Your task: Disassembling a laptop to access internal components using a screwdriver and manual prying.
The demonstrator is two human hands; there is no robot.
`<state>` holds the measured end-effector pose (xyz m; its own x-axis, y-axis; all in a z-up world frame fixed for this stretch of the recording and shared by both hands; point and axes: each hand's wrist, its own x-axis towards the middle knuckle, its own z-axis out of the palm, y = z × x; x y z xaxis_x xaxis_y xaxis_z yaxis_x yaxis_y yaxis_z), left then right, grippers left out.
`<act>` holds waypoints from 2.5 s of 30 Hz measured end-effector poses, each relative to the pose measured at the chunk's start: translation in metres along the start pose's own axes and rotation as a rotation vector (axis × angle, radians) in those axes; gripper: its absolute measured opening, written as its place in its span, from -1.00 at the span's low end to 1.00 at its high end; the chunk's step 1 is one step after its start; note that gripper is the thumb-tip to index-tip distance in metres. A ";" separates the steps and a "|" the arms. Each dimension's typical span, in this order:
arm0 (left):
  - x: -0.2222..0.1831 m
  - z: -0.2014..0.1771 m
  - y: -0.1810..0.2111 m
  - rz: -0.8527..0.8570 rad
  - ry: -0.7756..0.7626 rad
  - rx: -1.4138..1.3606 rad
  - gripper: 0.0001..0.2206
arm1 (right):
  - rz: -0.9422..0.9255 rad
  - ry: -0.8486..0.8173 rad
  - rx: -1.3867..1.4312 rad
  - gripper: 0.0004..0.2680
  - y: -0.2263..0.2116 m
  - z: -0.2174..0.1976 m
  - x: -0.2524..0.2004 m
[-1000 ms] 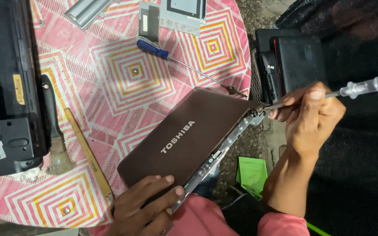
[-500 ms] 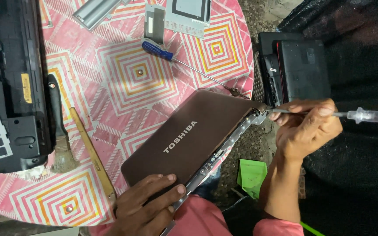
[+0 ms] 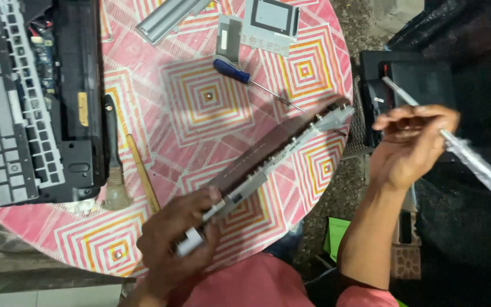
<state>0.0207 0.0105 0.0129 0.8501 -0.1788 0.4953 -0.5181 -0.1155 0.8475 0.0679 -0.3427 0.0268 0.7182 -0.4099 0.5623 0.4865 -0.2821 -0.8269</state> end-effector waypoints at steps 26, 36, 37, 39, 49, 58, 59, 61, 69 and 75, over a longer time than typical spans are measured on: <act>0.014 0.027 -0.054 -0.702 0.439 -0.162 -0.66 | 0.210 0.375 -0.081 -0.79 0.006 0.041 -0.152; 0.010 0.042 -0.068 -0.549 0.271 -0.134 -0.76 | 0.080 0.258 -0.270 -0.76 0.043 0.019 -0.184; 0.009 0.042 -0.067 -0.516 0.255 -0.139 -0.78 | 0.057 0.243 -0.269 -0.76 0.045 0.017 -0.185; 0.008 0.042 -0.071 -0.493 0.238 -0.139 -0.80 | 0.047 0.225 -0.269 -0.76 0.048 0.014 -0.186; 0.005 0.033 -0.075 -0.428 0.200 -0.159 -0.81 | 0.130 0.152 -0.290 -0.76 0.037 0.024 -0.174; -0.025 -0.006 -0.011 -0.255 -0.658 0.541 -0.40 | 0.216 0.123 -0.193 -0.69 0.029 0.026 -0.174; -0.028 -0.005 -0.007 -0.242 -0.748 0.594 -0.39 | 0.209 0.117 -0.172 -0.69 0.030 0.024 -0.174; -0.037 0.000 -0.014 -0.212 -0.723 0.625 -0.41 | 0.177 0.128 -0.199 -0.68 0.036 0.020 -0.181; -0.032 0.003 -0.023 -0.122 -0.562 0.513 -0.49 | 0.175 0.133 -0.157 -0.71 0.034 0.023 -0.200; -0.042 0.002 -0.031 -0.058 -0.569 0.506 -0.48 | 0.152 0.112 -0.179 -0.63 0.047 0.015 -0.209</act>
<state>0.0012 0.0197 -0.0344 0.7686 -0.6189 0.1618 -0.5706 -0.5489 0.6108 -0.0517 -0.2568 -0.1294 0.7119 -0.5499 0.4368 0.2743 -0.3549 -0.8938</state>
